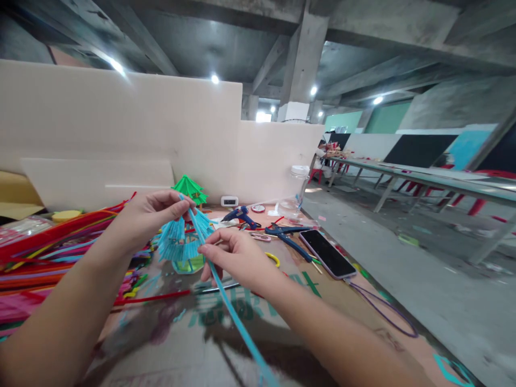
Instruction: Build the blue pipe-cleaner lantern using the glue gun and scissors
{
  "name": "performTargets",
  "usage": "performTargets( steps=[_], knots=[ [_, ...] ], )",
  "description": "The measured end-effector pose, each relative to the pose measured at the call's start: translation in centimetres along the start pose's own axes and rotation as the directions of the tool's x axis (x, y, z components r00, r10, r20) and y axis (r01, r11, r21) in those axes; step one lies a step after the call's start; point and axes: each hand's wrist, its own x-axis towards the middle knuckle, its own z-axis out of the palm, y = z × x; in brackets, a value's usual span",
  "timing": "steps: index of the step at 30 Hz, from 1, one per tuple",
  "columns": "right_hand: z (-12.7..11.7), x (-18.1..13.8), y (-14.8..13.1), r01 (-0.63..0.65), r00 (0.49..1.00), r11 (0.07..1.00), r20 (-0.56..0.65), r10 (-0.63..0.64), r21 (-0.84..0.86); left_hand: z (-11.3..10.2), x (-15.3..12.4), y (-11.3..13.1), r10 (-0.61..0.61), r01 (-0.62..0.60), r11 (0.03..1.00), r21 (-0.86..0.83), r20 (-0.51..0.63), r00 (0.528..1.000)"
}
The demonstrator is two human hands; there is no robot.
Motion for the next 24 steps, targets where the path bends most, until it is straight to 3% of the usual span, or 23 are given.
performTargets(
  steps=[7, 15, 18, 21, 24],
  knots=[
    [-0.3, 1.0, 1.4, -0.008, 1.0, 0.997, -0.009, 0.007, -0.083, -1.1, 0.2, -0.7, -0.011, 0.024, 0.987, 0.16, -0.083, 0.996],
    [-0.2, 1.6, 2.4, 0.033, 0.999, 0.999, 0.035, -0.032, -0.031, -1.5, 0.3, -0.7, -0.109, 0.082, 0.966, 0.244, 0.1, 0.989],
    [-0.1, 1.6, 2.6, 0.033, 0.999, 0.999, 0.021, -0.033, -0.019, -1.9, 0.6, -0.9, 0.001, 0.017, 0.965, 0.262, -0.068, 0.998],
    [-0.1, 1.6, 3.3, 0.046, 0.999, 0.997, 0.027, -0.044, -0.058, -3.0, 1.1, -1.8, 0.112, 0.017, 0.919, 0.394, -0.301, 0.947],
    [0.1, 1.9, 4.1, 0.067, 0.998, 0.985, -0.003, -0.069, -0.158, -4.0, 1.5, -3.0, 0.085, 0.079, 0.848, 0.524, -0.283, 0.955]
  ],
)
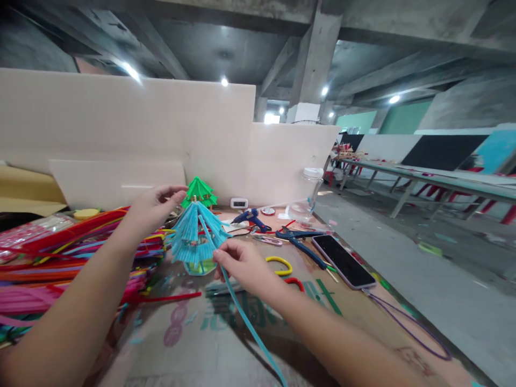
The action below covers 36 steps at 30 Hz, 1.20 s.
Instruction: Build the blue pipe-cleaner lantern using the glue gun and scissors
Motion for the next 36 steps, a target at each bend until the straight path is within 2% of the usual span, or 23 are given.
performTargets(
  steps=[4, 6, 9, 13, 22, 33, 36],
  knots=[
    [0.8, 1.0, 0.5, -0.028, 0.997, 0.995, -0.068, 0.021, -0.1, 0.7, 0.2, -1.1, 0.025, -0.016, 0.998, -0.061, 0.153, 0.988],
    [1.2, 1.8, 0.4, -0.036, 0.993, 0.983, -0.117, 0.015, -0.181, 1.1, 0.3, -1.4, 0.046, -0.024, 0.993, -0.118, 0.182, 0.982],
    [1.6, 2.6, -0.1, 0.001, 0.982, 0.938, -0.178, -0.067, -0.348, 1.4, 0.3, -1.6, 0.051, -0.016, 0.985, -0.17, 0.203, 0.978],
    [1.7, 2.9, -0.3, 0.005, 0.977, 0.893, -0.187, -0.1, -0.45, 1.3, 0.4, -1.9, 0.061, -0.014, 0.98, -0.196, 0.235, 0.97],
    [1.7, 2.5, 0.6, 0.03, 0.968, 0.852, -0.198, -0.155, -0.523, 1.3, 0.3, -1.6, 0.053, 0.002, 0.978, -0.21, 0.256, 0.965],
    [2.0, 2.6, 0.5, 0.028, 0.965, 0.888, -0.22, -0.143, -0.458, 1.5, 0.2, -1.6, 0.076, -0.025, 0.98, -0.196, 0.256, 0.964],
    [1.8, 2.2, 0.2, 0.061, 0.965, 0.896, -0.202, -0.165, -0.44, 1.1, 0.1, -1.2, 0.071, -0.036, 0.985, -0.166, 0.207, 0.976]
  ],
)
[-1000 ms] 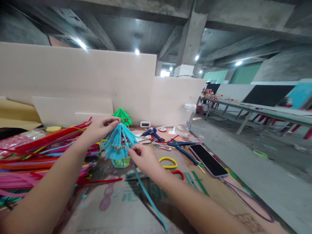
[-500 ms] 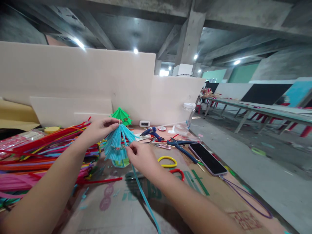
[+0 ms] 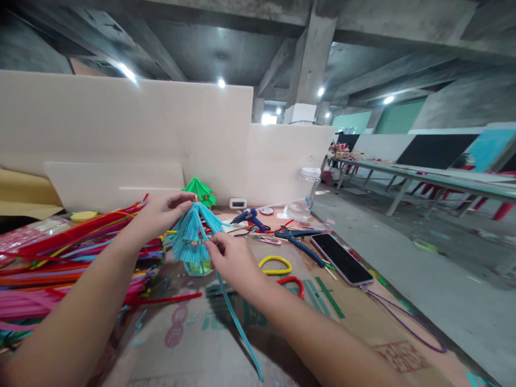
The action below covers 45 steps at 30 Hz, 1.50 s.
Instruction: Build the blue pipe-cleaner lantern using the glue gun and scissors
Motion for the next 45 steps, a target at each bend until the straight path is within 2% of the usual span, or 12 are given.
performTargets(
  steps=[3, 8, 12, 14, 17, 21, 25, 27, 30, 36, 39, 45],
  knots=[
    [-0.5, -0.4, -0.4, 0.026, 1.0, 1.0, -0.012, -0.026, -0.007, -0.7, -0.3, 0.9, 0.007, -0.001, 0.998, 0.067, -0.09, 0.996],
    [-0.9, -0.6, -0.9, 0.013, 1.0, 1.0, 0.003, -0.013, 0.015, -1.4, -0.8, 2.3, 0.036, -0.039, 0.998, 0.055, 0.066, 0.997],
    [-0.9, -0.7, -1.0, 0.029, 1.0, 1.0, 0.0, -0.029, 0.009, -1.0, -1.1, 3.0, 0.032, -0.037, 0.995, 0.089, 0.053, 0.998],
    [-0.9, -0.7, -1.1, 0.035, 0.999, 0.999, -0.001, -0.035, 0.0, -1.0, -1.1, 3.2, 0.05, -0.05, 0.989, 0.142, 0.006, 0.999],
    [-0.9, -0.7, -1.2, 0.032, 0.999, 0.999, 0.007, -0.032, -0.008, -1.5, -1.1, 3.0, 0.081, -0.048, 0.973, 0.226, -0.137, 0.987],
    [-1.0, -0.6, -1.2, -0.014, 1.0, 0.999, 0.024, 0.013, 0.05, -2.7, -0.7, 1.6, 0.03, 0.066, 0.942, 0.329, -0.28, 0.96],
    [-0.9, -0.4, -1.0, -0.052, 0.998, 0.995, 0.042, 0.048, 0.083, -2.7, -0.2, 0.4, -0.005, 0.076, 0.972, 0.22, -0.307, 0.952],
    [-0.7, -0.3, -0.8, -0.058, 0.998, 0.995, 0.038, 0.055, 0.08, -2.3, -0.2, 0.4, -0.013, 0.055, 0.988, 0.141, -0.286, 0.958],
    [-0.6, -0.2, -0.5, -0.058, 0.998, 0.997, 0.019, 0.057, 0.056, -1.6, -0.4, 1.0, -0.053, 0.081, 0.988, 0.128, -0.208, 0.977],
    [-0.5, -0.3, -0.4, -0.021, 1.0, 0.999, 0.002, 0.02, 0.046, -0.9, -0.8, 2.2, -0.032, 0.027, 0.998, 0.065, 0.085, 0.996],
    [-0.5, -0.4, -0.6, -0.005, 1.0, 0.999, 0.003, 0.005, 0.047, -0.5, -0.8, 2.1, -0.018, 0.011, 0.998, 0.059, 0.113, 0.993],
    [-0.2, -0.3, -0.2, 0.064, 0.998, 0.998, -0.014, -0.064, -0.024, 0.5, -0.6, 1.8, 0.056, -0.062, 0.99, 0.128, 0.048, 0.997]
  ],
)
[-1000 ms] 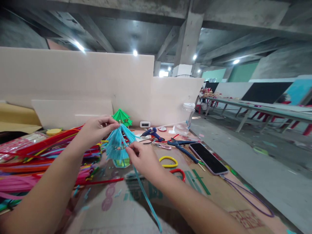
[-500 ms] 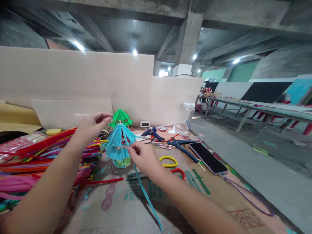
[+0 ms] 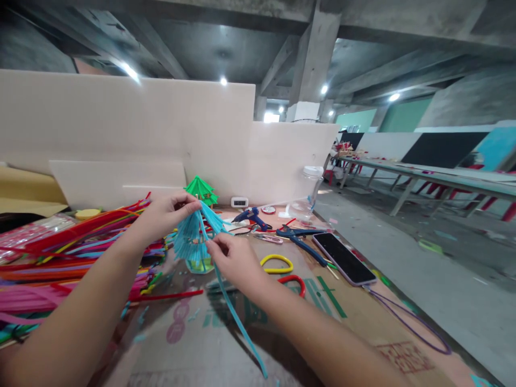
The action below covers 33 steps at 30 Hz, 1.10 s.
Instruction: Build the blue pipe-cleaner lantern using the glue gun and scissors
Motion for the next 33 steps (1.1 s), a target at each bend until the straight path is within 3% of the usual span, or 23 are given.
performTargets(
  steps=[6, 16, 24, 27, 31, 33],
  knots=[
    [0.6, -0.2, 0.7, 0.018, 1.0, 1.0, -0.014, -0.018, -0.013, -0.5, 0.1, 0.0, 0.044, -0.028, 0.99, 0.135, -0.117, 0.992],
    [0.4, -0.6, 0.1, 0.05, 0.999, 0.997, -0.025, -0.049, 0.05, 0.1, -0.2, 0.5, -0.028, 0.029, 0.999, -0.019, 0.039, 0.999],
    [0.0, 0.0, -0.1, -0.146, 0.988, 0.904, 0.11, 0.11, 0.403, 0.8, -0.4, 2.3, 0.025, -0.022, 0.998, -0.053, 0.066, 0.998],
    [-0.5, 0.2, -0.1, -0.173, 0.984, 0.88, 0.111, 0.138, 0.443, 0.4, -0.3, 1.7, -0.006, 0.006, 0.999, -0.036, -0.003, 1.0],
    [-0.8, 0.3, 0.1, -0.171, 0.985, 0.896, 0.073, 0.154, 0.41, -0.6, 0.0, 0.1, -0.056, 0.066, 0.997, 0.046, -0.201, 0.978],
    [-0.7, 0.4, 0.4, -0.181, 0.983, 0.906, 0.089, 0.159, 0.384, -1.0, 0.1, -0.7, -0.068, 0.084, 0.994, 0.076, -0.193, 0.979]
  ],
)
